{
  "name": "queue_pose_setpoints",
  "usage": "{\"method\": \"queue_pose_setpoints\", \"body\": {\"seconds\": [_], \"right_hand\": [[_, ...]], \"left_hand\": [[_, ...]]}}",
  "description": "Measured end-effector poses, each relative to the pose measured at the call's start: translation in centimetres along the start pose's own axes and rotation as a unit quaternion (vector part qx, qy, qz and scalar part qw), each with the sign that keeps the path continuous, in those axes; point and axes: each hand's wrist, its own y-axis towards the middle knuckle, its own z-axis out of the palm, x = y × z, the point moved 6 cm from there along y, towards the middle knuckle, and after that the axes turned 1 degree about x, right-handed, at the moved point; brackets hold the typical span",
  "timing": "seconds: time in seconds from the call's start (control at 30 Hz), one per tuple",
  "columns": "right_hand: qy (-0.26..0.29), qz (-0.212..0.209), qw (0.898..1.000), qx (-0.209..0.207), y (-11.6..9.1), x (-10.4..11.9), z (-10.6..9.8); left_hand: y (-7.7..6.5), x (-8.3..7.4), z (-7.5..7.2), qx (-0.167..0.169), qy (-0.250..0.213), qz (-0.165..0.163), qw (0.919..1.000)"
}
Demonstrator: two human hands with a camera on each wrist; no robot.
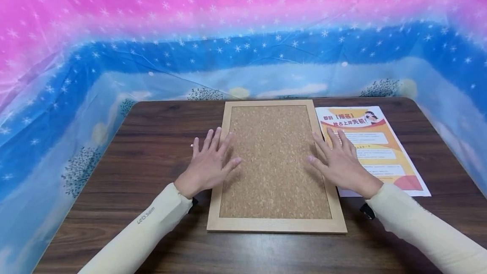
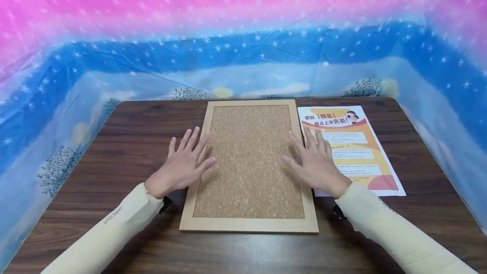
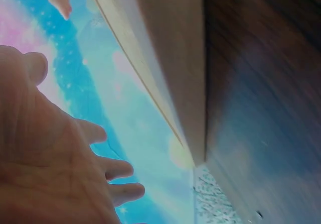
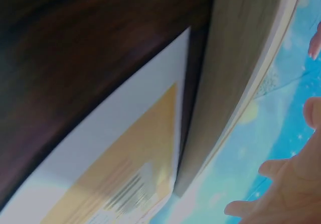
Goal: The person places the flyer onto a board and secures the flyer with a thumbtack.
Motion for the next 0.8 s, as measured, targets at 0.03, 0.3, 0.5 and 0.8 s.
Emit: {"method": "queue_pose_setpoints", "body": {"seconds": [0.03,0.3,0.5,0.8], "right_hand": [[0.001,0.004,1.0,-0.001,-0.1,-0.3,-0.1],[0.014,0.034,0.999,0.001,-1.0,-2.5,-0.5],[0.021,0.062,0.998,-0.006,-1.6,-5.2,-1.0],[0.003,0.131,0.991,-0.041,-2.6,-9.7,-2.5]], "left_hand": [[0.0,0.4,0.0,0.0,-0.001,-0.002,1.0],[-0.1,3.9,0.3,-0.001,-0.011,-0.03,0.9995],[0.3,6.0,-0.1,-0.023,-0.004,-0.049,0.9985],[1.3,9.0,-1.1,-0.011,0.01,-0.107,0.9942]]}}
